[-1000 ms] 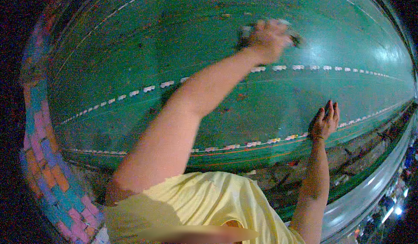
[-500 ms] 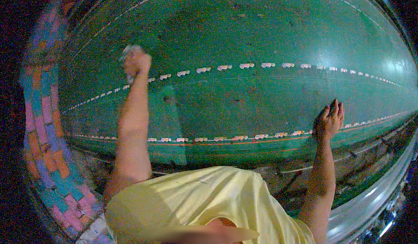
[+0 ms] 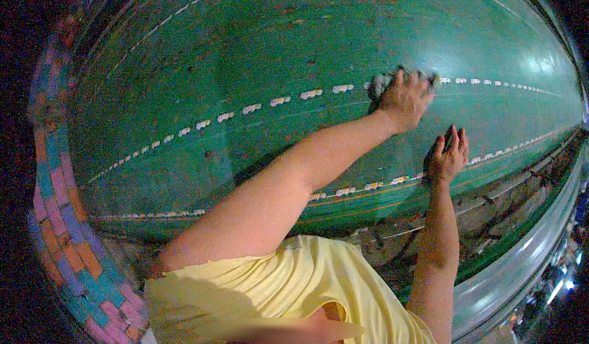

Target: The person wipes a green conveyor belt surface with a cloth, moving along the belt to clean multiple sections. The person briefly walks between the belts to retrieve a fresh cloth and resumes wiping the surface.

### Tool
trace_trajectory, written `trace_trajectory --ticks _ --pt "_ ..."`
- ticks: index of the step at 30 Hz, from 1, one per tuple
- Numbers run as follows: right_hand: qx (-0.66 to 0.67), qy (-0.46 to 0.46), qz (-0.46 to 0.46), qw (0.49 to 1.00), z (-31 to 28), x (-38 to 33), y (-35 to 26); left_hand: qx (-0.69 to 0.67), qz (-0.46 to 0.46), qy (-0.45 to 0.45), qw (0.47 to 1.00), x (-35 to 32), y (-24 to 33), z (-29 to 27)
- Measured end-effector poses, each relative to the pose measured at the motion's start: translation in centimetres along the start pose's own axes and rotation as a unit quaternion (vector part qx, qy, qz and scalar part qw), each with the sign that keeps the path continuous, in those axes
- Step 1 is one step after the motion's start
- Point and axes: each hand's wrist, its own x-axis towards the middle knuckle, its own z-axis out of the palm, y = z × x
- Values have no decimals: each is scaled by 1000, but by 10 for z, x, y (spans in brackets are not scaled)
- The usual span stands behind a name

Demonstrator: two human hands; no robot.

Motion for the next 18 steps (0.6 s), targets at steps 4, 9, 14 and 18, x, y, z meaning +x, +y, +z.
trace_trajectory --ticks 4,9,14,18 --pt "57 30 -34 997 8 5 10 -53 -32 54 997 -92 -74 -45" --pt "-30 10 -9 999 2 -3 14 135 -255 48 956 -285 -269 -214" --pt "-24 -9 2 1000 5 4 -2 351 -610 25 710 -493 -311 -287" --pt "-43 -8 20 999 7 1 6 261 -669 -66 693 -371 -265 -247"
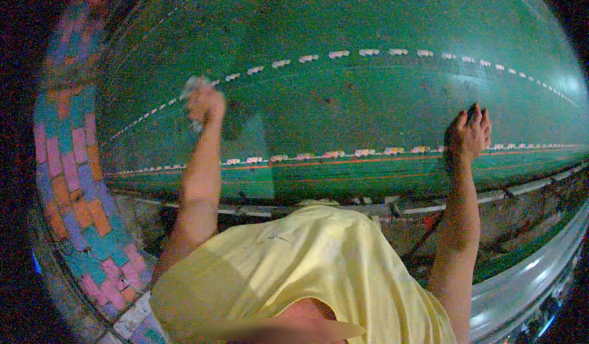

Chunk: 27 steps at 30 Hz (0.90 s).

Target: The person wipes a green conveyor belt surface with a cloth, moving along the belt to clean multiple sections. The person briefly walks between the belts to retrieve a fresh cloth and resumes wiping the surface.

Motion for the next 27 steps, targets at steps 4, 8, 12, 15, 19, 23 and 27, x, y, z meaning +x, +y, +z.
trace_trajectory --ticks 4,8,12,15,19,23,27 --pt "6 -10 1 1000 -2 2 -7 -88 280 15 956 -136 176 -33" --pt "26 -8 -13 1000 -4 5 -16 -218 441 137 860 -264 302 -19" --pt "34 -27 12 999 1 6 -5 -251 579 124 766 -386 346 -29" --pt "82 7 1 997 6 7 4 -259 663 79 698 -374 309 -23" --pt "120 -15 -40 992 10 8 18 -148 321 61 933 -234 159 -8" --pt "201 -73 -89 973 9 26 44 -24 47 54 997 -228 -51 -24" --pt "170 1 -148 974 50 105 120 39 -175 135 975 -284 -24 -7"
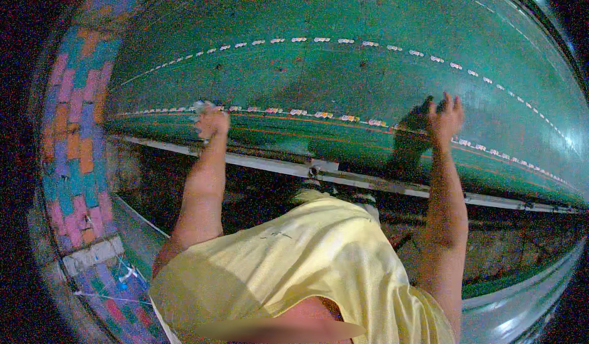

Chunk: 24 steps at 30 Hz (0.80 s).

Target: The person wipes a green conveyor belt surface with a cloth, moving along the belt to clean multiple sections. The person briefly walks between the belts to retrieve a fresh cloth and resumes wiping the surface.

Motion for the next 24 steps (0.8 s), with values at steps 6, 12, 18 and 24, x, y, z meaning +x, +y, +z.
trace_trajectory --ticks 6,12,18,24 --pt "-157 -32 63 985 -41 70 151 -265 489 -44 830 -160 138 -81" --pt "-188 -67 177 964 -47 53 152 -297 576 -85 757 -122 309 -76" --pt "-203 -68 171 962 -67 46 144 -278 631 -17 724 -29 494 -39" --pt "-176 -29 145 973 -61 41 147 -240 555 0 797 21 622 -25"
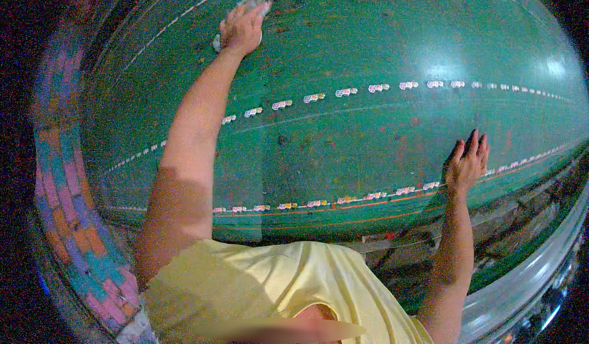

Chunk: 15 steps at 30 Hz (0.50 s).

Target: The person wipes a green conveyor belt surface with a cloth, moving along the belt to clean multiple sections. The person briefly walks between the belts to retrieve a fresh cloth and resumes wiping the surface.

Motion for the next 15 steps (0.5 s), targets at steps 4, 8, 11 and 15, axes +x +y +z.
trace_trajectory --ticks 4,8,11,15 --pt "0 11 -10 1000 -3 6 -9 33 3 -58 998 3 85 -11" --pt "4 6 9 1000 -4 8 -5 -110 273 31 955 -119 192 -57" --pt "15 10 16 1000 -3 9 1 -218 350 -87 907 -253 221 -110" --pt "29 12 16 999 -6 7 -8 -296 368 -132 871 -377 161 -159"
